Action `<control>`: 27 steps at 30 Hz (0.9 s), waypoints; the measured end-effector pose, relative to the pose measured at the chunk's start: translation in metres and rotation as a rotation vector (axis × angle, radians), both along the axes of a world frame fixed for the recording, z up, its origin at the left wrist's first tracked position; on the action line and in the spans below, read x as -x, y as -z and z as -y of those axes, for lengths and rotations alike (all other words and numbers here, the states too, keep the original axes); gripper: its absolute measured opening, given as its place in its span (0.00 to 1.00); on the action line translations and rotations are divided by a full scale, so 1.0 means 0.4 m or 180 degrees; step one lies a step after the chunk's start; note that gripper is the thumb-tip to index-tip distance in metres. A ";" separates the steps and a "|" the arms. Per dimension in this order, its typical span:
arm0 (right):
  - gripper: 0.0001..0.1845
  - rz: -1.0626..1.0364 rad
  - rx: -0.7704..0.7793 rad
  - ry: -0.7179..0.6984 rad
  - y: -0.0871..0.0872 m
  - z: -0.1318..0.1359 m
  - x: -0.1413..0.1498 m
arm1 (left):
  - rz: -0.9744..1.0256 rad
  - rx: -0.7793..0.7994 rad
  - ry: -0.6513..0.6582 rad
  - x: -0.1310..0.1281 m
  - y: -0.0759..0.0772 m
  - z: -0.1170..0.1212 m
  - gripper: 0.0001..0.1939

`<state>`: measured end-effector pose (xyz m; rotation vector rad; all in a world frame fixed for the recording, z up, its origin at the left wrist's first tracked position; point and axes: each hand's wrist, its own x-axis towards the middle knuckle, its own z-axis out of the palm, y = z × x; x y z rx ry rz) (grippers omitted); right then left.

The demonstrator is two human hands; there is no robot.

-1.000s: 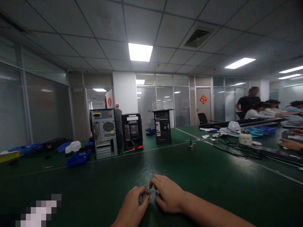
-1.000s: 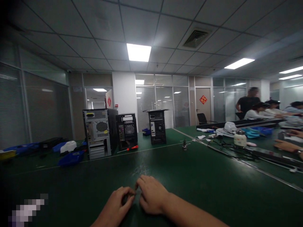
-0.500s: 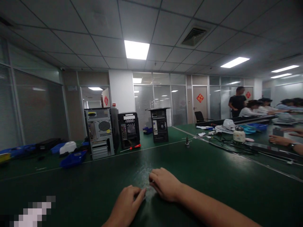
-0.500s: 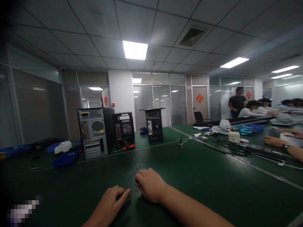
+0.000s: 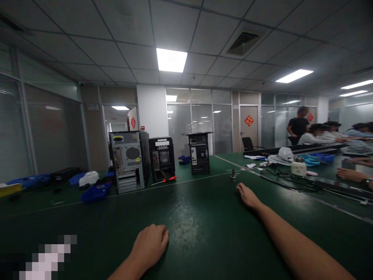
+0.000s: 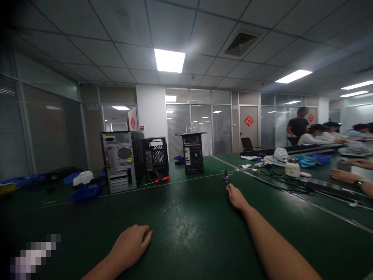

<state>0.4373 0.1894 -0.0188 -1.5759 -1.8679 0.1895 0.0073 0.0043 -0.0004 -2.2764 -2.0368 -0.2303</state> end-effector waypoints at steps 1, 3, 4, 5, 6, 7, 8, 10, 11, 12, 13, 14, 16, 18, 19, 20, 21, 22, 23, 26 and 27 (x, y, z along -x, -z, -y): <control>0.18 -0.0050 -0.0009 0.0035 0.005 -0.005 -0.005 | -0.0011 -0.0006 0.0014 0.001 0.001 0.000 0.20; 0.18 -0.0138 -0.0064 0.0085 0.010 -0.014 -0.010 | -0.0036 -0.0047 0.0043 0.003 0.003 0.000 0.20; 0.19 -0.0181 -0.0116 0.0114 0.008 -0.018 -0.011 | -0.0045 -0.0063 0.0053 0.004 0.004 0.000 0.20; 0.20 -0.0227 -0.0181 0.0156 0.003 -0.021 -0.012 | -0.0054 -0.0072 0.0058 0.004 0.004 0.000 0.20; 0.21 -0.0279 -0.0256 0.0214 -0.003 -0.023 -0.014 | -0.0061 -0.0073 0.0061 0.004 0.003 0.000 0.20; 0.22 -0.0333 -0.0330 0.0284 -0.011 -0.025 -0.018 | -0.0069 -0.0066 0.0059 0.004 0.002 0.001 0.20; 0.23 -0.0382 -0.0396 0.0356 -0.020 -0.026 -0.023 | -0.0075 -0.0054 0.0054 0.003 0.000 0.001 0.21; 0.24 -0.0492 -0.0506 0.0432 -0.037 -0.024 -0.038 | -0.0073 -0.0022 0.0040 0.001 -0.003 0.003 0.21; 0.23 -0.0559 -0.0559 0.0431 -0.043 -0.022 -0.047 | -0.0063 -0.0009 0.0032 0.001 -0.004 0.003 0.21; 0.23 -0.0629 -0.0617 0.0408 -0.049 -0.019 -0.057 | -0.0050 0.0009 0.0024 0.001 -0.005 0.003 0.21; 0.22 -0.0692 -0.0680 0.0374 -0.052 -0.016 -0.068 | -0.0038 0.0020 0.0021 0.001 -0.005 0.003 0.21; 0.22 -0.0724 -0.0736 0.0342 -0.054 -0.014 -0.079 | -0.0029 0.0022 0.0030 0.002 -0.005 0.003 0.21; 0.21 -0.0630 -0.0790 0.0332 -0.055 -0.012 -0.099 | -0.0024 -0.0003 0.0070 0.005 -0.004 0.001 0.21; 0.19 -0.0385 -0.0755 0.0348 -0.053 -0.015 -0.116 | -0.0028 -0.0028 0.0117 0.007 -0.002 0.000 0.21; 0.18 -0.0255 -0.0710 0.0354 -0.051 -0.017 -0.123 | -0.0029 -0.0033 0.0131 0.008 -0.001 -0.001 0.21; 0.17 -0.0138 -0.0652 0.0350 -0.050 -0.021 -0.129 | -0.0027 -0.0031 0.0135 0.008 -0.001 -0.001 0.21; 0.17 -0.0040 -0.0583 0.0335 -0.048 -0.024 -0.134 | -0.0023 -0.0025 0.0134 0.008 -0.001 -0.001 0.21; 0.16 0.0047 -0.0502 0.0311 -0.047 -0.027 -0.138 | -0.0020 -0.0018 0.0133 0.008 -0.002 -0.001 0.20; 0.16 0.0129 -0.0415 0.0287 -0.046 -0.029 -0.141 | -0.0017 -0.0009 0.0130 0.007 -0.003 -0.001 0.20; 0.17 0.0333 -0.0163 0.0153 -0.046 -0.032 -0.144 | -0.0030 0.0006 0.0121 0.005 -0.005 -0.001 0.20; 0.17 0.0384 -0.0097 0.0095 -0.046 -0.031 -0.144 | -0.0036 0.0004 0.0119 0.005 -0.005 -0.002 0.20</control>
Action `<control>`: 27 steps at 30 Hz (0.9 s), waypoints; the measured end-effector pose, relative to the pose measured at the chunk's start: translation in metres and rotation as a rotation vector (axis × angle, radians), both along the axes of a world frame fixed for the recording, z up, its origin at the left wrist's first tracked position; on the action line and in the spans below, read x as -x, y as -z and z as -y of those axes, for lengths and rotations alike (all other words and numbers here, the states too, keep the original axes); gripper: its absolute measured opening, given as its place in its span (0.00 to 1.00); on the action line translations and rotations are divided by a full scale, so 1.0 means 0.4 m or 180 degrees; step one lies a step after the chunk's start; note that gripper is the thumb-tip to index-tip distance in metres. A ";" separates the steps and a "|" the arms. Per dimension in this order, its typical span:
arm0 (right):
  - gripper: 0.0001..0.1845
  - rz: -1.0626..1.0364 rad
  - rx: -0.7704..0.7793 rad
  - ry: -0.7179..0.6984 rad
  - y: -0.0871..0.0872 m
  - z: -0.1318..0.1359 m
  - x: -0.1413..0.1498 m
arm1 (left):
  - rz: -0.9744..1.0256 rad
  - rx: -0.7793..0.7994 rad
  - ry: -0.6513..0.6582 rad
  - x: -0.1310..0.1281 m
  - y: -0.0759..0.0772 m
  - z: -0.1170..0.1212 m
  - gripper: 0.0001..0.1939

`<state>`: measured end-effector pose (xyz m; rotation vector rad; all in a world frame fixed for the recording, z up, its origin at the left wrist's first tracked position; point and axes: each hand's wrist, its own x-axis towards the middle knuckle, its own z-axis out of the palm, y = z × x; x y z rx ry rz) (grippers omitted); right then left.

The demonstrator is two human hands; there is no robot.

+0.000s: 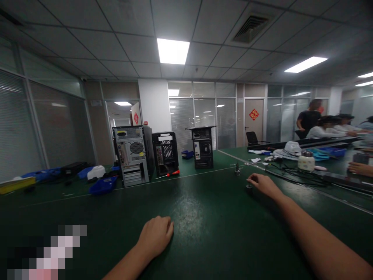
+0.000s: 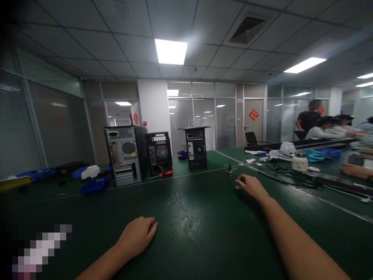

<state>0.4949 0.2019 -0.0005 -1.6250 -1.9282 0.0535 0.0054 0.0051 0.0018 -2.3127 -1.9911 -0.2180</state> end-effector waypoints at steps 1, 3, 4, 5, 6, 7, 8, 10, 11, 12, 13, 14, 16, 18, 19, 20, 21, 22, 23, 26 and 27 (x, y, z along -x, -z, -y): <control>0.17 0.0040 0.0059 -0.0051 0.000 0.001 0.001 | -0.0004 -0.0002 -0.0004 0.000 0.000 -0.001 0.20; 0.17 0.0088 0.0134 -0.0120 0.000 0.004 0.003 | 0.0007 -0.0005 0.0007 0.000 -0.001 -0.002 0.20; 0.17 0.0096 0.0150 -0.0131 0.000 0.005 0.005 | 0.0020 0.0003 0.0017 0.001 -0.001 -0.002 0.20; 0.17 0.0098 0.0158 -0.0133 0.000 0.007 0.006 | 0.0028 0.0008 0.0023 0.001 -0.002 -0.001 0.20; 0.17 0.0097 0.0160 -0.0128 -0.001 0.009 0.008 | 0.0032 0.0014 0.0024 0.000 -0.003 0.000 0.20; 0.17 0.0099 0.0160 -0.0121 -0.002 0.010 0.010 | 0.0029 0.0027 0.0021 0.000 -0.004 0.001 0.20; 0.17 0.0106 0.0159 -0.0112 -0.004 0.012 0.011 | 0.0020 0.0039 0.0015 -0.001 -0.005 0.003 0.20; 0.16 0.0140 0.0170 -0.0103 -0.007 0.015 0.016 | -0.0010 0.0056 -0.0009 -0.002 -0.007 0.005 0.20; 0.15 0.0159 0.0184 -0.0099 -0.009 0.016 0.018 | -0.0026 0.0057 -0.0017 -0.003 -0.007 0.006 0.20; 0.14 0.0173 0.0202 -0.0086 -0.011 0.017 0.019 | -0.0039 0.0051 -0.0019 -0.003 -0.006 0.006 0.20; 0.14 0.0180 0.0223 -0.0070 -0.012 0.018 0.021 | -0.0051 0.0033 -0.0019 -0.003 -0.005 0.006 0.20; 0.13 0.0177 0.0241 -0.0052 -0.012 0.018 0.022 | -0.0058 0.0016 -0.0018 -0.003 -0.004 0.005 0.20; 0.13 0.0142 0.0267 0.0008 -0.011 0.018 0.023 | -0.0058 0.0003 -0.0007 -0.002 -0.001 0.002 0.20; 0.13 0.0081 0.0287 0.0116 -0.007 0.016 0.022 | -0.0042 0.0000 -0.0001 -0.001 0.001 0.001 0.20; 0.13 0.0038 0.0304 0.0184 -0.004 0.014 0.021 | -0.0029 0.0002 0.0005 -0.001 0.001 0.001 0.20; 0.13 -0.0009 0.0327 0.0253 -0.001 0.013 0.020 | -0.0015 0.0002 0.0013 -0.001 0.001 0.001 0.20; 0.13 -0.0050 0.0350 0.0307 0.003 0.011 0.019 | -0.0004 -0.0001 0.0018 -0.002 0.001 0.002 0.20; 0.13 -0.0093 0.0374 0.0342 0.006 0.010 0.018 | 0.0001 0.0000 0.0018 -0.002 0.001 0.003 0.20; 0.13 -0.0141 0.0401 0.0360 0.009 0.009 0.016 | -0.0002 -0.0002 0.0016 -0.002 0.000 0.005 0.20; 0.14 -0.0280 0.0474 0.0336 0.018 0.005 0.008 | -0.0012 0.0030 -0.0008 -0.004 -0.004 0.008 0.20; 0.14 -0.0301 0.0476 0.0312 0.020 0.004 0.004 | 0.0001 0.0050 -0.0008 -0.005 -0.006 0.009 0.20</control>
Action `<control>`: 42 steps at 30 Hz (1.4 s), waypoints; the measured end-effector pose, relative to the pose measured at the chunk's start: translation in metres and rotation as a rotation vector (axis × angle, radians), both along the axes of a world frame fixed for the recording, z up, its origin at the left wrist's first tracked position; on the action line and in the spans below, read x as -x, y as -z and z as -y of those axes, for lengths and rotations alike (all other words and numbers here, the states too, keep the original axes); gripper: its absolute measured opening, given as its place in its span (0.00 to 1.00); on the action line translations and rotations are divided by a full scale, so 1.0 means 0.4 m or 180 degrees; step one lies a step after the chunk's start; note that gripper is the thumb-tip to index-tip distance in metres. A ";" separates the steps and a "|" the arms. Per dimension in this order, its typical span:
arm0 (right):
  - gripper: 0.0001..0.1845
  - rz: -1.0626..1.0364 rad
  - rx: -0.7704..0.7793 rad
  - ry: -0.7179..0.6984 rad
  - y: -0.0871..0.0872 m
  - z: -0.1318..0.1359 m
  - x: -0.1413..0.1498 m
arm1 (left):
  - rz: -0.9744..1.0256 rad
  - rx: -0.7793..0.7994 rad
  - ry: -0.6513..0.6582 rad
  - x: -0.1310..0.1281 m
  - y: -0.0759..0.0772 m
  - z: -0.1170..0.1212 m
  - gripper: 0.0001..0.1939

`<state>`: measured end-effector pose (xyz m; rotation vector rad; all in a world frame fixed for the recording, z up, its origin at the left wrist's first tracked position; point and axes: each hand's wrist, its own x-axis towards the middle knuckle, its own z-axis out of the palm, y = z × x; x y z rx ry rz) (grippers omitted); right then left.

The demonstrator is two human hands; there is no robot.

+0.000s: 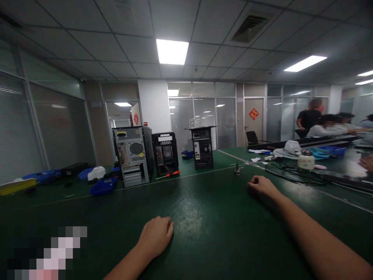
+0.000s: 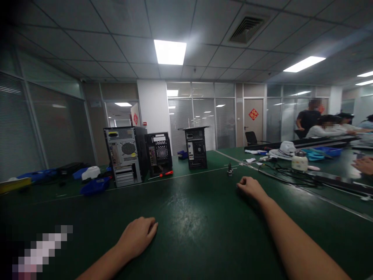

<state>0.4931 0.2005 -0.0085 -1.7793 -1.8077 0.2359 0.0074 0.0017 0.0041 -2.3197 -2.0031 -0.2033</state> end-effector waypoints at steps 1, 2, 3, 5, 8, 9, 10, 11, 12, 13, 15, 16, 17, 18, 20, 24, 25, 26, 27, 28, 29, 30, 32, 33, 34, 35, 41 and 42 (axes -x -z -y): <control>0.14 -0.0004 -0.0015 -0.0022 0.002 -0.002 -0.003 | 0.0017 0.0018 -0.0001 -0.001 -0.002 0.001 0.20; 0.14 0.0012 -0.0043 -0.0044 0.004 -0.004 -0.006 | 0.0031 0.0030 -0.0001 -0.002 -0.003 0.001 0.20; 0.15 0.0033 -0.0075 -0.0062 0.006 -0.005 -0.008 | 0.0039 0.0037 -0.0004 -0.002 -0.004 0.001 0.20; 0.17 0.0062 -0.0117 -0.0084 0.008 -0.008 -0.010 | 0.0036 0.0020 -0.0007 -0.003 -0.004 0.001 0.20; 0.16 0.0078 -0.0120 -0.0155 0.007 -0.008 -0.007 | 0.0028 -0.0017 0.0004 0.001 0.001 -0.003 0.20; 0.16 0.0079 -0.0109 -0.0197 0.006 -0.007 -0.005 | 0.0022 -0.0026 0.0006 0.002 0.004 -0.004 0.20; 0.16 0.0082 -0.0090 -0.0250 0.006 -0.005 -0.003 | 0.0012 -0.0032 0.0009 0.004 0.006 -0.005 0.20; 0.17 0.0089 -0.0065 -0.0304 0.006 -0.003 -0.001 | 0.0000 -0.0041 0.0007 0.005 0.009 -0.006 0.20; 0.19 0.0091 -0.0031 -0.0359 0.007 -0.001 0.000 | -0.0015 -0.0048 0.0000 0.005 0.010 -0.007 0.20; 0.20 0.0081 0.0007 -0.0410 0.008 0.001 0.002 | -0.0030 -0.0049 -0.0008 0.005 0.011 -0.007 0.20; 0.21 0.0017 0.0058 -0.0496 0.011 0.006 0.005 | -0.0051 -0.0048 -0.0028 0.003 0.010 -0.005 0.20; 0.21 -0.0029 0.0056 -0.0525 0.012 0.010 0.009 | -0.0057 -0.0041 -0.0036 0.002 0.008 -0.004 0.20; 0.21 -0.0072 0.0040 -0.0547 0.011 0.014 0.015 | -0.0060 -0.0030 -0.0043 0.001 0.007 -0.003 0.20; 0.20 -0.0099 0.0015 -0.0564 0.009 0.021 0.025 | -0.0060 -0.0019 -0.0049 0.000 0.006 -0.002 0.20; 0.19 -0.0110 -0.0033 -0.0612 -0.005 0.040 0.059 | -0.0051 -0.0021 -0.0060 0.001 0.007 -0.003 0.20; 0.16 -0.0066 -0.0030 -0.1095 -0.058 0.115 0.199 | 0.0040 -0.0063 -0.0114 0.003 0.015 -0.008 0.19; 0.16 -0.0008 -0.0068 -0.1285 -0.072 0.142 0.247 | 0.0104 -0.0067 -0.0133 0.001 0.015 -0.008 0.18; 0.16 0.0080 -0.0136 -0.1507 -0.084 0.171 0.298 | 0.0202 -0.0078 -0.0153 -0.004 0.015 -0.008 0.18; 0.15 0.0179 -0.0264 -0.1756 -0.094 0.201 0.351 | 0.0340 -0.0089 -0.0158 -0.010 0.013 -0.006 0.19; 0.14 0.0252 -0.0408 -0.2020 -0.100 0.233 0.404 | 0.0517 -0.0106 -0.0126 -0.019 0.010 -0.002 0.19; 0.14 0.0317 -0.0494 -0.2280 -0.103 0.265 0.455 | 0.0724 -0.0110 -0.0056 -0.029 0.006 0.003 0.20; 0.15 0.0376 -0.0562 -0.2502 -0.103 0.296 0.501 | 0.0941 -0.0086 0.0070 -0.040 0.002 0.009 0.21; 0.18 0.0484 -0.0658 -0.2916 -0.094 0.351 0.577 | 0.1293 -0.0009 0.0410 -0.063 -0.003 0.022 0.21; 0.20 0.0546 -0.0686 -0.3083 -0.087 0.373 0.605 | 0.1396 0.0017 0.0539 -0.072 -0.003 0.028 0.21; 0.24 0.0618 -0.0703 -0.3202 -0.079 0.390 0.626 | 0.1452 0.0026 0.0614 -0.080 -0.003 0.032 0.22; 0.27 0.0684 -0.0705 -0.3251 -0.071 0.403 0.641 | 0.1476 0.0031 0.0644 -0.085 -0.001 0.035 0.22; 0.44 0.0866 -0.0584 -0.2893 -0.045 0.415 0.664 | 0.1538 0.0108 0.0685 -0.082 0.010 0.031 0.24; 0.45 0.0930 -0.0567 -0.2872 -0.046 0.415 0.666 | 0.1564 0.0115 0.0705 -0.081 0.011 0.029 0.23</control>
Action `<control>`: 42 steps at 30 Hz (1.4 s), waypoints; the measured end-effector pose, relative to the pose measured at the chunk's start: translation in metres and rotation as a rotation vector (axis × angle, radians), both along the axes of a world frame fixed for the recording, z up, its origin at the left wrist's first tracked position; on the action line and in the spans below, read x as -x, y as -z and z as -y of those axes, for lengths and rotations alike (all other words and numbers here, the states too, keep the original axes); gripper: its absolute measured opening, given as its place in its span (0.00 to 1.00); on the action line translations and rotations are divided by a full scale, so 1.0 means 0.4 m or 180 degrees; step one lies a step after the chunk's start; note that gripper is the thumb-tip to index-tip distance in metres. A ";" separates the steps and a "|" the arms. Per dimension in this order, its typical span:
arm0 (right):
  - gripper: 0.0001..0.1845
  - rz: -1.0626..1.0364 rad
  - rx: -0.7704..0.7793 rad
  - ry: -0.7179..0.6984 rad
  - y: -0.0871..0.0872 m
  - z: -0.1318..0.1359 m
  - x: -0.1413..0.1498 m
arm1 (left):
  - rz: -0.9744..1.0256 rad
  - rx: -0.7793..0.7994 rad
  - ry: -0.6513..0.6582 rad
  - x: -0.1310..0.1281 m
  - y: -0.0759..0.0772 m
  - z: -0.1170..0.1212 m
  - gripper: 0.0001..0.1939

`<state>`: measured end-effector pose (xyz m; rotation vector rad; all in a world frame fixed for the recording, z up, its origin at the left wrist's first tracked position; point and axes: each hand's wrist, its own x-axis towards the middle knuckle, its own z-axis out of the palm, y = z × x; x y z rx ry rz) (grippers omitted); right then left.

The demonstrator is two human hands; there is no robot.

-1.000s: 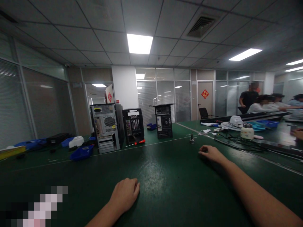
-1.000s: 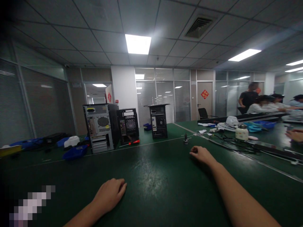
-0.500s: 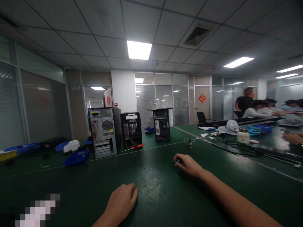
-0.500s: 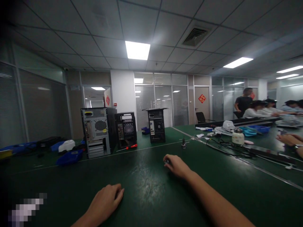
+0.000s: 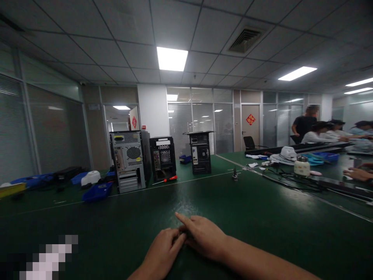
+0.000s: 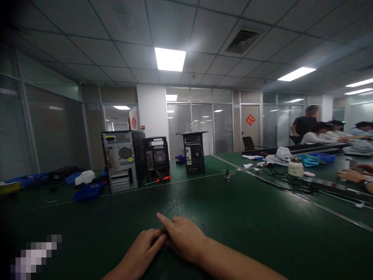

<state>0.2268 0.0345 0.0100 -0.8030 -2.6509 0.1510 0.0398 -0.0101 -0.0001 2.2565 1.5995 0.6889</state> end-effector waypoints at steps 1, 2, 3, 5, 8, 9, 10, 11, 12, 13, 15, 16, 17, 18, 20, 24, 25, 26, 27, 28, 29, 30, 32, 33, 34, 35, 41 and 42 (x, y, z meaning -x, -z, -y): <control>0.45 0.0061 -0.0011 0.0018 -0.002 0.000 0.001 | 0.0033 -0.0002 0.0022 0.001 0.001 -0.001 0.22; 0.46 0.0113 -0.0012 0.0026 -0.004 0.001 0.002 | 0.0071 -0.0013 0.0040 0.001 0.002 -0.002 0.21; 0.46 0.0143 -0.0003 0.0024 -0.005 0.003 0.003 | 0.0103 -0.0030 0.0048 0.001 0.003 -0.002 0.20; 0.48 0.0121 0.0041 -0.0017 -0.005 0.005 0.001 | 0.0120 -0.0071 0.0012 0.001 0.008 -0.002 0.19; 0.48 -0.0156 0.0134 -0.0159 0.002 0.004 -0.005 | 0.0035 -0.0121 -0.0064 0.001 0.015 -0.001 0.17; 0.46 -0.0253 0.0166 -0.0185 0.004 0.003 -0.008 | 0.0003 -0.0128 -0.0073 0.001 0.017 -0.001 0.17; 0.44 -0.0313 0.0197 -0.0183 0.007 0.002 -0.010 | -0.0018 -0.0139 -0.0069 0.002 0.018 -0.001 0.17; 0.41 -0.0336 0.0226 -0.0154 0.008 0.002 -0.012 | -0.0028 -0.0153 -0.0054 0.002 0.018 -0.001 0.17; 0.38 -0.0324 0.0254 -0.0124 0.009 0.001 -0.013 | -0.0025 -0.0167 -0.0035 0.003 0.018 -0.001 0.16; 0.36 -0.0297 0.0278 -0.0101 0.009 0.001 -0.013 | -0.0013 -0.0178 -0.0010 0.003 0.016 -0.001 0.16; 0.33 -0.0255 0.0298 -0.0107 0.008 0.002 -0.014 | 0.0036 -0.0202 0.0036 0.002 0.012 0.001 0.16; 0.32 -0.0253 0.0288 -0.0124 0.007 0.002 -0.014 | 0.0057 -0.0202 0.0053 0.002 0.010 0.002 0.16; 0.33 -0.0254 0.0267 -0.0138 0.007 0.003 -0.014 | 0.0074 -0.0193 0.0061 0.001 0.008 0.002 0.16; 0.33 -0.0251 0.0241 -0.0144 0.006 0.004 -0.014 | 0.0086 -0.0182 0.0061 0.000 0.007 0.003 0.17; 0.33 -0.0226 0.0182 -0.0150 0.007 0.004 -0.015 | 0.0095 -0.0176 0.0028 -0.002 0.005 0.002 0.17; 0.29 -0.0223 0.0064 -0.0063 0.009 -0.001 -0.021 | 0.0136 -0.0264 -0.0160 0.002 0.008 -0.005 0.18; 0.27 -0.0260 0.0038 -0.0015 0.008 -0.003 -0.024 | 0.0187 -0.0284 -0.0176 0.003 0.010 -0.008 0.18; 0.25 -0.0315 0.0017 0.0026 0.007 -0.004 -0.027 | 0.0252 -0.0284 -0.0166 0.005 0.011 -0.011 0.18; 0.24 -0.0375 0.0001 0.0049 0.005 -0.006 -0.030 | 0.0316 -0.0264 -0.0146 0.006 0.012 -0.014 0.17; 0.22 -0.0419 -0.0011 0.0052 0.003 -0.007 -0.033 | 0.0374 -0.0232 -0.0124 0.007 0.013 -0.016 0.16; 0.21 -0.0439 -0.0019 0.0042 0.002 -0.008 -0.034 | 0.0417 -0.0187 -0.0105 0.007 0.014 -0.017 0.15; 0.20 -0.0421 -0.0028 0.0023 0.002 -0.008 -0.035 | 0.0437 -0.0132 -0.0092 0.006 0.014 -0.019 0.14; 0.18 -0.0296 -0.0065 -0.0015 0.005 -0.007 -0.032 | 0.0429 -0.0039 -0.0078 0.004 0.012 -0.019 0.14; 0.17 -0.0208 -0.0101 -0.0016 0.009 -0.007 -0.028 | 0.0414 -0.0019 -0.0066 0.003 0.011 -0.018 0.15; 0.17 -0.0124 -0.0148 -0.0008 0.014 -0.008 -0.024 | 0.0396 -0.0015 -0.0049 0.002 0.010 -0.018 0.15; 0.18 -0.0055 -0.0200 0.0006 0.019 -0.008 -0.019 | 0.0378 -0.0019 -0.0037 0.001 0.010 -0.017 0.15; 0.11 0.0051 -0.0423 0.0084 0.029 -0.006 0.001 | 0.0551 -0.0024 -0.0033 0.010 0.015 -0.020 0.20; 0.10 0.0034 -0.0437 0.0089 0.026 -0.003 0.001 | 0.0602 -0.0021 -0.0038 0.012 0.017 -0.022 0.21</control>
